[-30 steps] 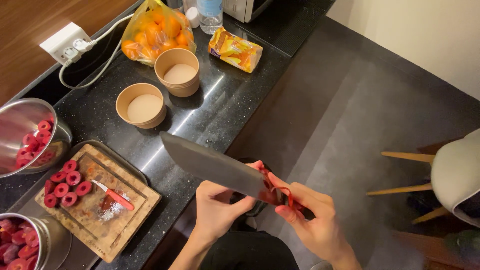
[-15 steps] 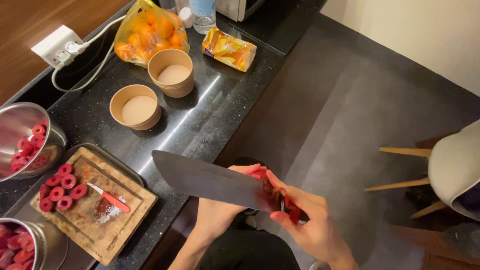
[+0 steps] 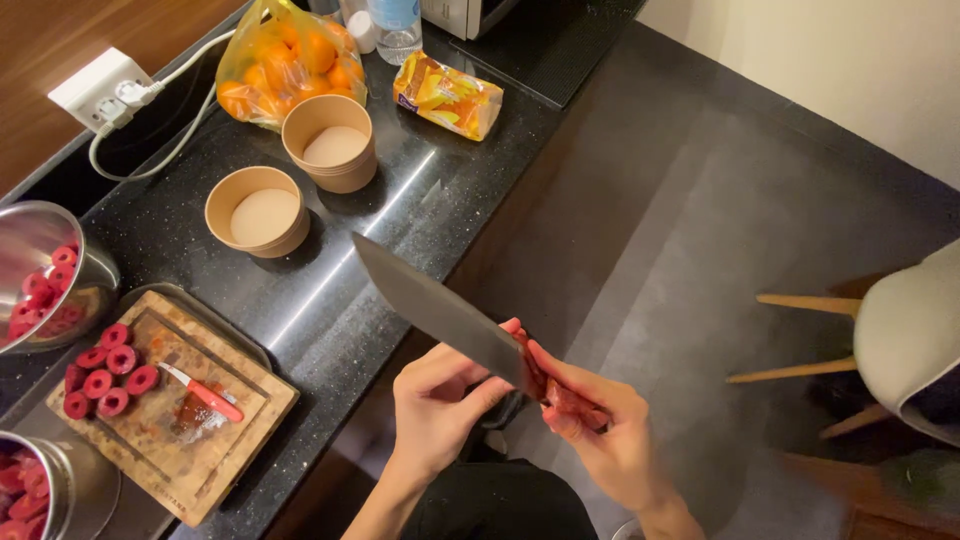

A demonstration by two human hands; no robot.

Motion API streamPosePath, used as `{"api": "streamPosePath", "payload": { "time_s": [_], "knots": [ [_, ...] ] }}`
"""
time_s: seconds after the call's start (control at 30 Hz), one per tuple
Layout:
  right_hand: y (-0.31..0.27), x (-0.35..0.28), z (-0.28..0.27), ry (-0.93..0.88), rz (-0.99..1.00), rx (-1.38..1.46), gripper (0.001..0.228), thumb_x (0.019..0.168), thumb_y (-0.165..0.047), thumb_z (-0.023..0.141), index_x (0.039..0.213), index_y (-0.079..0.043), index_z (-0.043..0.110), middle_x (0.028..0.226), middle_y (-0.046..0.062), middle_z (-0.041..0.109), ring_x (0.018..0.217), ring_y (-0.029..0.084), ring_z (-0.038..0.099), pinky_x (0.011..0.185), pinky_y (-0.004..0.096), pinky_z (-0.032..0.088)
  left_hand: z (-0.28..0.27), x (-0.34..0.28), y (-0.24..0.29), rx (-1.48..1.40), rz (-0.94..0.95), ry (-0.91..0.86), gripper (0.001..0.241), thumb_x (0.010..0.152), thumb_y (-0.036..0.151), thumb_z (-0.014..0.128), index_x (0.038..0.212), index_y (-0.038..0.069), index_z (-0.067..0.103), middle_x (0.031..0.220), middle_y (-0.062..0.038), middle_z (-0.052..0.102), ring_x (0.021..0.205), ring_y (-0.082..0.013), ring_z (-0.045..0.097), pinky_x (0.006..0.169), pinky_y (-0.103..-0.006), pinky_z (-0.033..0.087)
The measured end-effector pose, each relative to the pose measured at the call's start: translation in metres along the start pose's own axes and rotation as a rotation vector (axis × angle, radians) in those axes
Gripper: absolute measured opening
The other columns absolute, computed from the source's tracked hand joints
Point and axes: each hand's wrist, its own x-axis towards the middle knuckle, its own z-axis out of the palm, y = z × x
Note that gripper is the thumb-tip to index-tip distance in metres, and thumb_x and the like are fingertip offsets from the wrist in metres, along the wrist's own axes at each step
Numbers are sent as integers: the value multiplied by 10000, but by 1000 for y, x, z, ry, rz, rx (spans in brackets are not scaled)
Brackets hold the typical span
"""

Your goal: The person is pitting and slicing red plums into bowls on a kitchen counter.

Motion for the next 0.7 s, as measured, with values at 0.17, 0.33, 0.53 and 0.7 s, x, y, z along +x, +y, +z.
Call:
{"api": "streamPosePath", "payload": {
  "time_s": [0.17, 0.33, 0.53, 0.7],
  "knots": [
    [25, 12, -14, -39, -114, 241, 605, 1022, -292, 689, 1536, -15, 531, 868, -7, 578, 752, 83, 513, 681, 222, 430, 14, -2, -16, -432, -297, 96, 410, 895, -17, 757, 1293, -52, 662, 1359, -206, 660, 1252, -271, 668, 1100, -415, 539],
    [62, 38, -39, 3, 180, 528, 660, 1013, -445, 566, 1524, -41, 462, 749, 46, 635, 562, 90, 487, 499, 232, 378, 2, -11, -21, -663, -482, 234, 572, 932, 202, 713, 1436, -3, 538, 1360, -174, 658, 1170, -264, 690, 1036, -395, 542],
    [127, 70, -52, -75, 588, 88, 728, 987, -423, 581, 1496, 57, 380, 668, 176, 717, 363, 96, 379, 374, 256, 279, -38, -43, -16, -643, -516, 586, 526, 973, 266, 624, 1421, 0, 550, 1300, -144, 691, 1136, -212, 690, 1008, -313, 546],
    [191, 84, -62, 2, 694, -138, 991, 921, -491, 594, 1601, -56, 19, 638, 196, 701, 355, 139, 395, 381, 289, 344, -96, -68, -18, -376, -439, 738, 410, 1006, 212, 591, 1335, -32, 606, 1226, -149, 726, 1034, -208, 710, 919, -322, 571]
  ]
}}
